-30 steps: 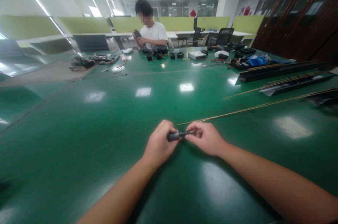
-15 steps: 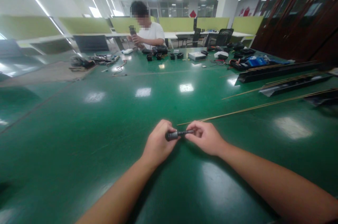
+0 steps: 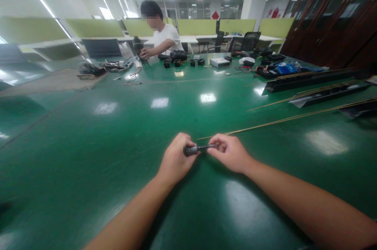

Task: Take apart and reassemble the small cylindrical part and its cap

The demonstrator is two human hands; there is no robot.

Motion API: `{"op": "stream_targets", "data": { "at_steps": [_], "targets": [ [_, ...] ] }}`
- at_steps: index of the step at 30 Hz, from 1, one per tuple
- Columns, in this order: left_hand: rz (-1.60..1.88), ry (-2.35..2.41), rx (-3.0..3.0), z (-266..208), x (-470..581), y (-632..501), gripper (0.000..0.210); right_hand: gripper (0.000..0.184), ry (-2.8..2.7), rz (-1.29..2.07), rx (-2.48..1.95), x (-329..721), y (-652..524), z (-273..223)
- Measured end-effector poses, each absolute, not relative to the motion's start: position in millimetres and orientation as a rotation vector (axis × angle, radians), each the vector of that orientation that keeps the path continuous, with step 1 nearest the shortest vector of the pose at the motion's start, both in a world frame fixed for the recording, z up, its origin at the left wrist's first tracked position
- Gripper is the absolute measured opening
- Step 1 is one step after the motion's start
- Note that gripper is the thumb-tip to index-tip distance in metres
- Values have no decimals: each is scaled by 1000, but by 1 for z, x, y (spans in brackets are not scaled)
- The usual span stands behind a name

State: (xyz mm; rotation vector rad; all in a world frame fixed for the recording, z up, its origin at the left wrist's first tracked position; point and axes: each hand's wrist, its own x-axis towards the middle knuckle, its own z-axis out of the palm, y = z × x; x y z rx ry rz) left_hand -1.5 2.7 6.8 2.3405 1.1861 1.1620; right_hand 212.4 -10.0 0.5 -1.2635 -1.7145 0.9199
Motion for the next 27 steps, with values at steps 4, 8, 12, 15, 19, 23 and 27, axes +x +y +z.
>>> {"op": "stream_targets", "data": {
  "at_steps": [4,8,12,15,19,23,27],
  "targets": [
    [1160,1200,2339,8,-2,3,17,11,-1709,927,-1262,213,-9,1],
    [1171,1202,2313,8,-2,3,18,11,-1701,927,-1260,212,-9,1],
    [1182,1193,2311,8,-2,4,20,11,-1698,923,-1267,212,-9,1],
    [1185,1188,2320,7,-3,4,21,11,-1698,924,-1268,212,-9,2],
    [1186,1185,2319,7,-4,5,20,10,-1693,915,-1274,212,-9,2],
    [1182,1197,2309,8,-4,4,18,10,-1679,923,-1271,211,-9,3],
    [1190,1200,2307,8,-4,4,16,11,-1677,932,-1274,211,-9,3]
  ]
}}
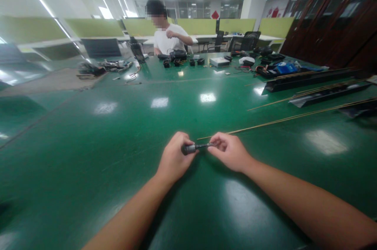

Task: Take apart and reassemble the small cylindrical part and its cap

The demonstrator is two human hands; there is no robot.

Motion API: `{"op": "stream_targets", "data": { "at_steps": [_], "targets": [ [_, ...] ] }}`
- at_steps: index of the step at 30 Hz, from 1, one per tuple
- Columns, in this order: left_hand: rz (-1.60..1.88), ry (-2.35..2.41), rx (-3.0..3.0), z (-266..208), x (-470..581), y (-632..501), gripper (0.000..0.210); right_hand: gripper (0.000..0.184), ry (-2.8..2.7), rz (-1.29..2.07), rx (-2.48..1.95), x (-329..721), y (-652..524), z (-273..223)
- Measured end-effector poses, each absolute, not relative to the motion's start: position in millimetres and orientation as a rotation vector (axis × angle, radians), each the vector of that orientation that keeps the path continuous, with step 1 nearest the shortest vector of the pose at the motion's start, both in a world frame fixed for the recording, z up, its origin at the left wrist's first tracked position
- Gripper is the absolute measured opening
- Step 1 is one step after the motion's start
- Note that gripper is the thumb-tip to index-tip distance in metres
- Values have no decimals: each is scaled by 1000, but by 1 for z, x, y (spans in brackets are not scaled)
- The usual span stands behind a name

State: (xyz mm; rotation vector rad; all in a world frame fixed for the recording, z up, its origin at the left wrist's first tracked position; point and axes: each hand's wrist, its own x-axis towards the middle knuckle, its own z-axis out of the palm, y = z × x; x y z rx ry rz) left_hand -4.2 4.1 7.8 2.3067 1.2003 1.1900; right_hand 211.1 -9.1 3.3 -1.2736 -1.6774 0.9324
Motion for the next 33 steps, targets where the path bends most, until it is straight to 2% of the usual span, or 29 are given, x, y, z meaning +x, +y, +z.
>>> {"op": "stream_targets", "data": {
  "at_steps": [14,20,23,27,33],
  "targets": [
    [1230,1269,2226,9,-7,8,19,12,-1640,912,-1279,210,-9,4],
    [1339,1505,1598,10,-15,19,39,13,-1571,1033,-1255,211,-8,2],
    [1355,1444,1304,8,-19,24,48,28,-1558,1113,-1239,214,-7,1],
    [1396,1339,1131,10,-23,27,56,36,-1627,1062,-1206,216,-6,0],
    [1390,1294,967,39,-49,16,60,37,-1661,1044,-1178,216,-6,2]
  ]
}}
